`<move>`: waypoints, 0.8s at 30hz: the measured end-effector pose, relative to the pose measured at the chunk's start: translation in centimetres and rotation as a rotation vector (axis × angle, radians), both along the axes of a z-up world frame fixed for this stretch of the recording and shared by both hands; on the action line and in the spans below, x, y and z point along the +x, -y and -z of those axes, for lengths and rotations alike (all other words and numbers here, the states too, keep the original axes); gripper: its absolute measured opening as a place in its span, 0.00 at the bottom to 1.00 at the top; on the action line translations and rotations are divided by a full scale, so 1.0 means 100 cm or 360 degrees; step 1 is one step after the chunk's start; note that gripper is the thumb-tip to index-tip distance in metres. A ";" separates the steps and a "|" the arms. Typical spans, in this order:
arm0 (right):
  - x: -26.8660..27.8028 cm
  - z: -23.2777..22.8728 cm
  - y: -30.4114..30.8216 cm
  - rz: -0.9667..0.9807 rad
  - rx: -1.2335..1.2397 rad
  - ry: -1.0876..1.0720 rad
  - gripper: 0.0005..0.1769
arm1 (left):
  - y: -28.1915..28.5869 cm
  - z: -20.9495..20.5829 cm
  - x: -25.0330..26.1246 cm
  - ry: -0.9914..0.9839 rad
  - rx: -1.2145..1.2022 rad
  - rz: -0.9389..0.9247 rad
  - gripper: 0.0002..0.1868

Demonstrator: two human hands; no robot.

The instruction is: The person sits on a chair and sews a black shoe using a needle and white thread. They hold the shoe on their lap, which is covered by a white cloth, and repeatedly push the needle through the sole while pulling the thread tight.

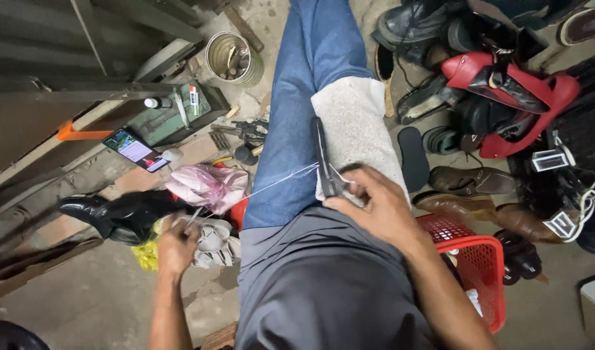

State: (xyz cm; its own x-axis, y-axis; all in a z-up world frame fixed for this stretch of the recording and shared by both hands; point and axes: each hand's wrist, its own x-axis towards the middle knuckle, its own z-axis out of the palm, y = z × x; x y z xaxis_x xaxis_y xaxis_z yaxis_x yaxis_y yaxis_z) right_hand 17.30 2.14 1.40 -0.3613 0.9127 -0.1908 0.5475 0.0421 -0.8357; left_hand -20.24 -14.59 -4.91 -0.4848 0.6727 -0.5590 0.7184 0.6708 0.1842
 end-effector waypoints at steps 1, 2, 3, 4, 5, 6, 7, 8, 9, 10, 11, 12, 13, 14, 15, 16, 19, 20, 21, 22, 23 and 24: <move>0.013 0.009 -0.002 0.0002 -0.0006 0.0001 0.25 | 0.038 0.048 -0.031 0.0001 -0.0006 0.0002 0.17; 0.026 0.018 -0.005 0.0133 -0.0075 -0.0045 0.17 | 0.088 0.085 -0.058 -0.0165 -0.0009 -0.0163 0.19; 0.039 0.027 -0.006 0.0260 -0.0142 -0.0089 0.10 | 0.148 0.111 -0.078 -0.0330 -0.0011 -0.0332 0.22; 0.050 0.029 -0.009 0.0259 -0.0146 -0.0086 0.10 | 0.164 0.114 -0.083 -0.0327 -0.0015 -0.0333 0.22; 0.061 0.031 -0.012 0.0441 -0.0088 0.0062 0.07 | 0.179 0.118 -0.088 -0.0371 -0.0370 -0.0453 0.24; 0.071 0.033 -0.015 0.0623 -0.0029 0.0211 0.10 | 0.195 0.120 -0.093 -0.0415 -0.0725 -0.0572 0.26; 0.073 0.029 -0.018 0.0622 -0.0025 0.0216 0.10 | 0.199 0.124 -0.091 -0.0408 -0.0723 -0.0572 0.26; 0.075 0.025 -0.020 0.0576 0.0017 0.0358 0.10 | 0.203 0.127 -0.089 -0.0333 -0.0858 -0.0611 0.22; 0.077 0.020 -0.022 0.0526 0.0057 0.0500 0.15 | 0.208 0.129 -0.086 -0.0257 -0.0994 -0.0652 0.21; 0.073 0.019 -0.022 0.0524 0.0058 0.0504 0.15 | 0.201 0.134 -0.083 -0.0252 -0.0995 -0.0653 0.21; 0.068 0.019 -0.020 0.0398 0.0268 0.0541 0.17 | 0.195 0.140 -0.079 -0.0243 -0.0906 -0.0510 0.20; 0.064 0.018 -0.019 0.0269 0.0475 0.0574 0.19 | 0.189 0.146 -0.075 -0.0235 -0.0815 -0.0368 0.20; 0.060 0.027 -0.018 0.0257 0.0478 0.0575 0.19 | 0.164 0.144 -0.065 -0.0229 -0.0816 -0.0378 0.20; 0.055 0.035 -0.017 0.0192 0.0552 0.0507 0.13 | 0.138 0.141 -0.055 -0.0305 -0.0607 -0.0326 0.19; 0.051 0.044 -0.016 0.0125 0.0630 0.0436 0.08 | 0.112 0.140 -0.045 -0.0382 -0.0393 -0.0276 0.20; 0.035 0.031 -0.015 0.0112 0.0638 0.0435 0.08 | 0.069 0.117 -0.020 -0.0378 -0.0389 -0.0290 0.20; -0.001 0.004 -0.015 -0.0056 0.0398 0.0146 0.12 | -0.021 0.025 0.053 -0.0062 0.0723 -0.0083 0.16; -0.006 0.004 -0.014 -0.0169 0.0357 0.0197 0.16 | -0.045 0.010 0.069 0.0111 0.0967 0.0031 0.14; -0.011 0.004 -0.013 -0.0282 0.0314 0.0250 0.20 | -0.069 -0.006 0.085 0.0283 0.1209 0.0147 0.14; -0.012 0.004 -0.013 -0.0295 0.0323 0.0253 0.20 | -0.082 -0.018 0.100 0.0280 0.1218 0.0134 0.14; -0.011 0.005 -0.012 -0.0307 0.0261 0.0322 0.09 | -0.095 -0.029 0.115 0.0508 0.1215 0.0215 0.15; -0.011 0.006 -0.012 -0.0318 0.0200 0.0391 0.10 | -0.109 -0.040 0.130 0.0735 0.1209 0.0297 0.16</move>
